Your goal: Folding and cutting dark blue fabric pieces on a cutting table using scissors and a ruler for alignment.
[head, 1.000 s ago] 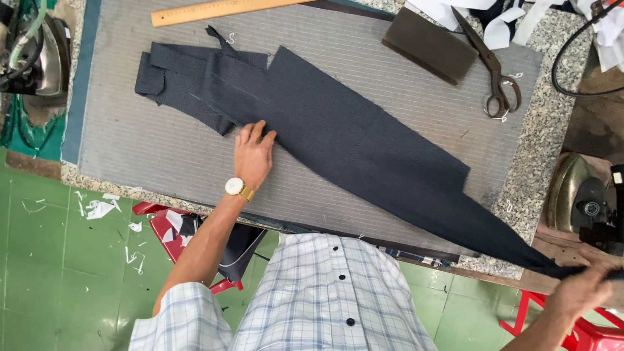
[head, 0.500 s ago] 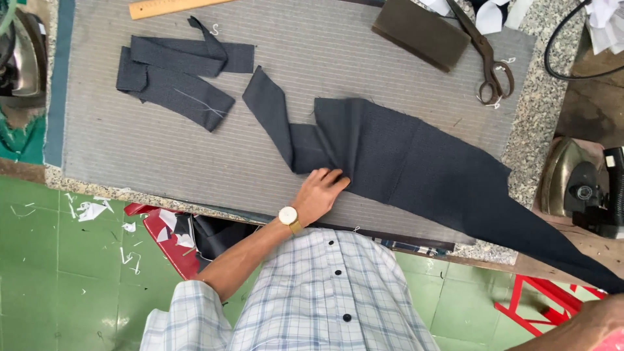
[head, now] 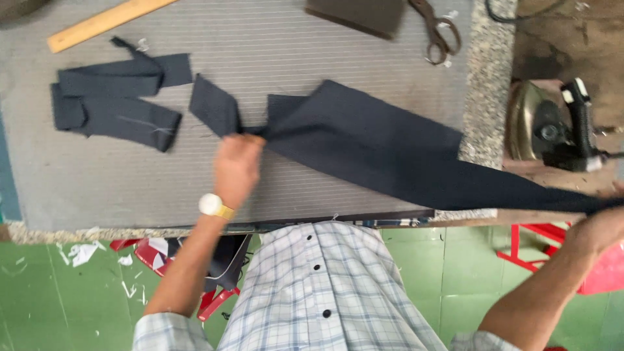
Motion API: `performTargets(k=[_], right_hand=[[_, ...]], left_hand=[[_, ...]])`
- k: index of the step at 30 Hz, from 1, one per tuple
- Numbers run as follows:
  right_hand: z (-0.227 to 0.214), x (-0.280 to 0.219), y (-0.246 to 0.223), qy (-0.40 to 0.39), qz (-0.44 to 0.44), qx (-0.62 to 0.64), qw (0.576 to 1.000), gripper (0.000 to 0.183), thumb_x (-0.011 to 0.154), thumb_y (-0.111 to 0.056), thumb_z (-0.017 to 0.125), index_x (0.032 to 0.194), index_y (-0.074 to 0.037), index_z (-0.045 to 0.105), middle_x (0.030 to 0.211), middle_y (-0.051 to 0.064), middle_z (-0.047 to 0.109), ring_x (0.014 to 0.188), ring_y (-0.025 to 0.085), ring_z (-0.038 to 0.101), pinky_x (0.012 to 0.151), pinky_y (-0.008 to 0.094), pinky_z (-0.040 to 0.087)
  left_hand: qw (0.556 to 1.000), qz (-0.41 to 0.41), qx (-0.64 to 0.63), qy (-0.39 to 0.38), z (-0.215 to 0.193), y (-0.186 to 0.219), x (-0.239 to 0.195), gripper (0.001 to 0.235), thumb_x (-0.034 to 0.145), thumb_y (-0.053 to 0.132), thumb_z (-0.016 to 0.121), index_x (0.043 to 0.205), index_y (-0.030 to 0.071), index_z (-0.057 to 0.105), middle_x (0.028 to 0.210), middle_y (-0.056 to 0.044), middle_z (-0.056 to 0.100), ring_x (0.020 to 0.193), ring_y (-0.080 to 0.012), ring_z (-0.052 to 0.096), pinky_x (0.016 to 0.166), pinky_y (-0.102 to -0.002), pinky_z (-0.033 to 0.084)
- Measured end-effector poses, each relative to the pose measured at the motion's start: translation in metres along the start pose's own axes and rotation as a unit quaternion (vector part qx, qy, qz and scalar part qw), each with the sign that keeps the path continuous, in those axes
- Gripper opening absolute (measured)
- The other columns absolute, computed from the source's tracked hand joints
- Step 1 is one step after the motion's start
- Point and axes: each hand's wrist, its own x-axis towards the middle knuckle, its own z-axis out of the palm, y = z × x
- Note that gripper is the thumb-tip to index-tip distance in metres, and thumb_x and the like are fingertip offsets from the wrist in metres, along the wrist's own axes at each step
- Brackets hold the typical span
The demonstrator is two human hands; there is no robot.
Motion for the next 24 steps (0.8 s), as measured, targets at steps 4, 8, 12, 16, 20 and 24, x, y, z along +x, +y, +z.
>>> performTargets(k=[4,8,12,16,20,24], right_hand=[[0.008,0.040,0.030,-0.145,-0.001,0.139,0.980,0.035,0.118,0.000,0.048,0.092,-0.023,0.047,0.091,-0.010,0.033,0.084,0.002,0.032,0.081,0.016,0.030],[0.067,0.002,-0.030,-0.117,0.083,0.185,0.972,0.026,0.110,-0.009,0.061,0.094,-0.025,0.072,0.100,-0.008,0.066,0.108,0.006,0.068,0.133,0.043,0.063],[0.078,-0.029,-0.045,-0.151,0.056,0.224,0.961,0.020,0.109,-0.016,0.062,0.091,-0.025,0.064,0.092,-0.008,0.056,0.097,0.006,0.056,0.117,0.034,0.053],[0.080,-0.062,-0.048,-0.185,0.024,0.264,0.946,0.020,0.107,-0.025,0.062,0.088,-0.024,0.054,0.083,-0.008,0.044,0.084,0.007,0.042,0.095,0.024,0.040],[0.115,-0.134,-0.044,-0.124,0.105,0.205,0.965,0.037,0.096,-0.055,0.062,0.078,-0.023,0.059,0.083,-0.005,0.061,0.088,0.013,0.061,0.098,0.031,0.053],[0.125,-0.176,-0.027,-0.181,0.244,0.104,0.947,0.039,0.109,-0.043,0.042,0.102,-0.013,0.066,0.114,0.008,0.072,0.112,0.023,0.073,0.091,0.036,0.066]], left_hand=[[0.997,-0.011,0.056,0.060,-0.062,-0.032,0.061,0.039,0.085,-0.012,0.050,0.117,-0.001,0.069,0.116,-0.020,0.067,0.098,-0.0400,0.055,0.088,-0.049,0.046],[0.987,0.041,0.092,0.128,-0.126,-0.046,0.103,0.038,0.092,-0.018,0.047,0.118,-0.004,0.071,0.118,-0.023,0.065,0.106,-0.0411,0.055,0.096,-0.051,0.048],[0.969,0.060,0.116,0.210,-0.170,-0.083,0.116,0.026,0.107,-0.016,0.054,0.121,-0.008,0.074,0.134,-0.025,0.063,0.126,-0.0425,0.053,0.107,-0.057,0.048],[0.964,0.145,0.153,0.160,-0.204,-0.084,0.106,0.045,0.126,0.008,0.040,0.128,-0.022,0.074,0.145,-0.032,0.056,0.138,-0.0467,0.045,0.110,-0.061,0.045],[0.977,0.113,0.113,0.141,-0.163,-0.097,0.080,0.028,0.118,-0.003,0.045,0.120,-0.017,0.069,0.136,-0.036,0.055,0.125,-0.0533,0.050,0.112,-0.068,0.044],[0.988,0.057,0.132,0.058,-0.111,-0.138,0.036,0.029,0.115,0.000,0.050,0.118,-0.007,0.078,0.135,-0.031,0.060,0.130,-0.0507,0.052,0.111,-0.061,0.047]])
